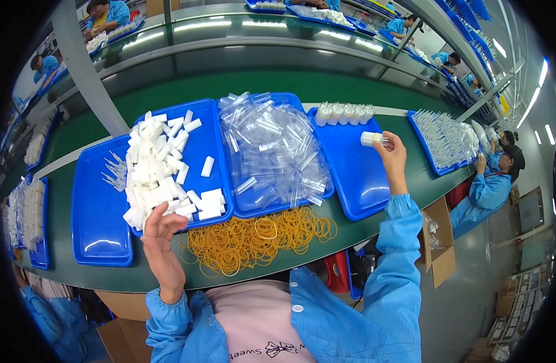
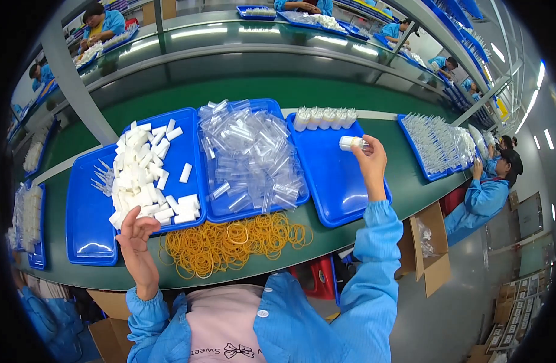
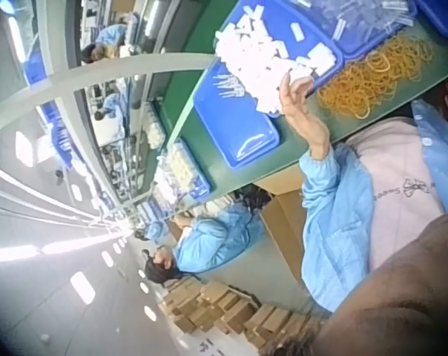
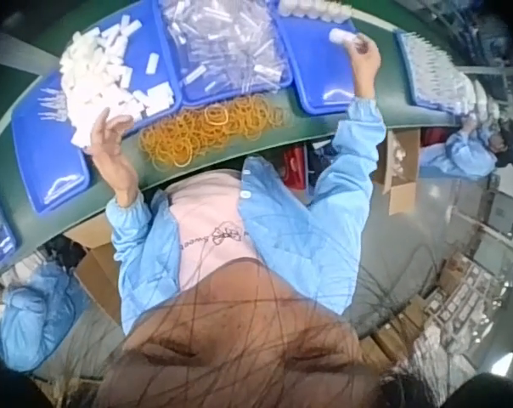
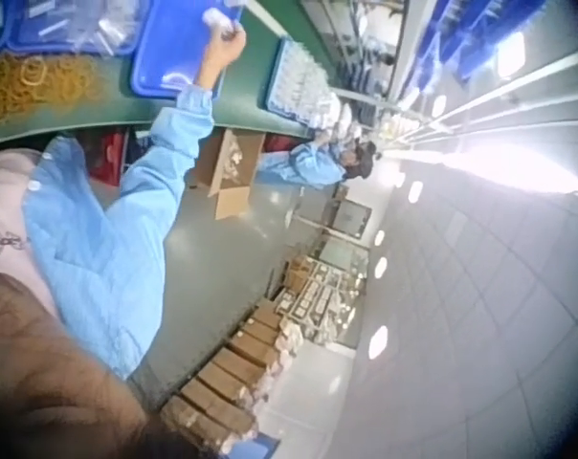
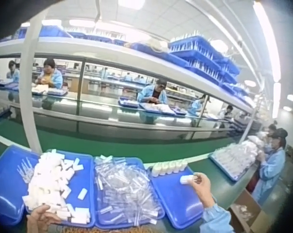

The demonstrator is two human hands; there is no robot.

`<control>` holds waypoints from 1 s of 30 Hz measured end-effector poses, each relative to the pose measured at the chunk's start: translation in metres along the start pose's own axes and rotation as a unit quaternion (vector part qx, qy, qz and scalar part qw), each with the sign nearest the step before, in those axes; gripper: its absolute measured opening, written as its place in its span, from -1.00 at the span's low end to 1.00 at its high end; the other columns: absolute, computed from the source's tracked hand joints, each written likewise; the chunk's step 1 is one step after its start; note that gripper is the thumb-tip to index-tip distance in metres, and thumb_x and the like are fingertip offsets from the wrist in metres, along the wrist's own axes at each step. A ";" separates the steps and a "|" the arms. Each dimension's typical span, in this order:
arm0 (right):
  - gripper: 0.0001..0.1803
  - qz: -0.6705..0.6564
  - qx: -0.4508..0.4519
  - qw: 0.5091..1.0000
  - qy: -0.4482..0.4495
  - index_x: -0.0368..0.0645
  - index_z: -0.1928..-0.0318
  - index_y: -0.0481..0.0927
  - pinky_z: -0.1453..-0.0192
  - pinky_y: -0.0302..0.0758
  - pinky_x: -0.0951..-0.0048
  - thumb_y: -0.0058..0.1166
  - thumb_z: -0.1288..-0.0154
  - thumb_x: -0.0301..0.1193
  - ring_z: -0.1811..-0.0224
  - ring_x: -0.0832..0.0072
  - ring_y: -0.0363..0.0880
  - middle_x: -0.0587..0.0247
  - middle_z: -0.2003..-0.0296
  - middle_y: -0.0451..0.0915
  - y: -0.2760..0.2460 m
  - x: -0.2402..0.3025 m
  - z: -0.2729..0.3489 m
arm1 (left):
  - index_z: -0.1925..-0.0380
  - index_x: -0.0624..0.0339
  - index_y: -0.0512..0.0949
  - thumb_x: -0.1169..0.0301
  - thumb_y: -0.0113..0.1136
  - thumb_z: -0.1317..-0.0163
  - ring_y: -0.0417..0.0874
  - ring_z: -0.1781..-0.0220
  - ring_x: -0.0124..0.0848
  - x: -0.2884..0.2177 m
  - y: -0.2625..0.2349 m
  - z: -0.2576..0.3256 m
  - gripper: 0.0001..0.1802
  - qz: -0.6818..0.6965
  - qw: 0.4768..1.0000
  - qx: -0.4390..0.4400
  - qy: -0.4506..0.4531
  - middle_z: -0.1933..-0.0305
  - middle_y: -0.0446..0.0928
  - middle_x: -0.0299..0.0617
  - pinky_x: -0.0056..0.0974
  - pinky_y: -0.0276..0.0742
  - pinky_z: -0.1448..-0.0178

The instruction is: The person assembles units by attaching white foam pieces onto the prongs of a plastic base, sliding clear plastic tubes over the foam pieces, and wrapping a rubber band around the bundle.

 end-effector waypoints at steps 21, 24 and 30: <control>-0.56 0.370 0.036 0.921 -0.117 -0.22 0.09 0.59 -0.04 0.49 0.10 0.33 0.07 -0.42 0.05 -0.01 0.51 -0.06 0.15 0.52 0.038 -0.026 -0.103 | 0.14 0.37 0.55 -0.18 -0.43 -0.43 0.58 0.21 -0.33 -0.004 -0.007 -0.001 -0.21 -0.087 0.996 -0.031 -0.006 0.33 0.58 -0.09 -0.25 0.41 0.00; -0.39 0.333 0.022 0.935 -0.123 -0.19 -0.07 0.49 -0.09 0.48 0.13 0.35 0.09 -0.41 0.00 0.01 0.50 -0.06 0.07 0.51 0.036 -0.030 -0.105 | 0.15 0.36 0.56 -0.18 -0.43 -0.44 0.58 0.21 -0.33 -0.002 0.002 -0.002 -0.21 -0.081 0.997 -0.015 -0.010 0.33 0.58 -0.10 -0.26 0.41 -0.01; -0.29 0.220 0.020 0.971 -0.091 -0.15 -0.16 0.44 -0.12 0.48 0.20 0.37 0.09 -0.36 -0.02 0.11 0.52 0.01 -0.05 0.46 0.020 -0.045 -0.098 | 0.14 0.35 0.55 -0.18 -0.43 -0.43 0.58 0.23 -0.34 -0.003 -0.005 0.006 -0.22 -0.090 0.995 -0.028 -0.009 0.34 0.58 -0.11 -0.27 0.43 0.00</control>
Point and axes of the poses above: each hand's wrist, its own z-axis away from the middle knuckle, its own y-axis out of the palm, x = y × z, the point moved 7 cm from there along -z, towards the middle knuckle
